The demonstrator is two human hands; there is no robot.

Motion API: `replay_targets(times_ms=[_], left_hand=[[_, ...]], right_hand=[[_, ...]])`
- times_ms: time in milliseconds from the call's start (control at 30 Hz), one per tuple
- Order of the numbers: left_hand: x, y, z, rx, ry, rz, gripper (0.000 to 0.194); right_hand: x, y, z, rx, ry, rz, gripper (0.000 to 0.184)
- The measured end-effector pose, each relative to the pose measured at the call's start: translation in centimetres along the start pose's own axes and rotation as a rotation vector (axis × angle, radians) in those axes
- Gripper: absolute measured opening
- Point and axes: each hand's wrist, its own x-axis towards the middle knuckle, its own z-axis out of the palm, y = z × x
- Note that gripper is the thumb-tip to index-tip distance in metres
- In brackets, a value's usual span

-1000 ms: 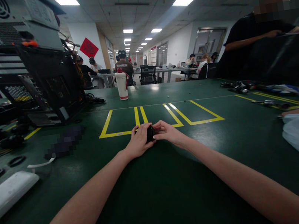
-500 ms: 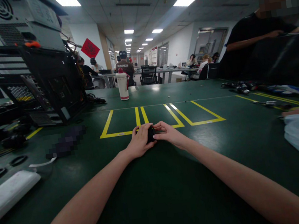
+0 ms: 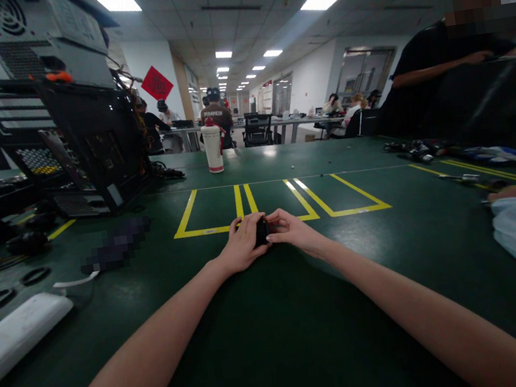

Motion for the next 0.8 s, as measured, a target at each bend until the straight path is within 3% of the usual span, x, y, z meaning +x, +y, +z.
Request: replay_targets(times_ms=[167, 267, 367, 567, 700, 800], left_hand=[[0.1, -0.1, 0.2, 0.005, 0.011, 0.004, 0.058], [0.1, -0.2, 0.3, 0.014, 0.012, 0.009, 0.058], [0.1, -0.2, 0.3, 0.019, 0.009, 0.007, 0.058], [0.1, -0.1, 0.1, 0.005, -0.005, -0.004, 0.057], [0.1, -0.1, 0.1, 0.017, -0.005, 0.002, 0.058], [0.1, -0.1, 0.1, 0.015, 0.001, 0.004, 0.057]], right_hand=[[0.1, 0.4, 0.6, 0.017, 0.09, -0.024, 0.024], [0.5, 0.7, 0.7, 0.041, 0.13, 0.031, 0.028], [0.6, 0.5, 0.5, 0.017, 0.097, 0.083, 0.032], [0.0, -0.3, 0.2, -0.018, 0.017, 0.028, 0.032], [0.0, 0.3, 0.6, -0.004, 0.086, -0.021, 0.024], [0.3, 0.7, 0.7, 0.019, 0.129, 0.018, 0.03]])
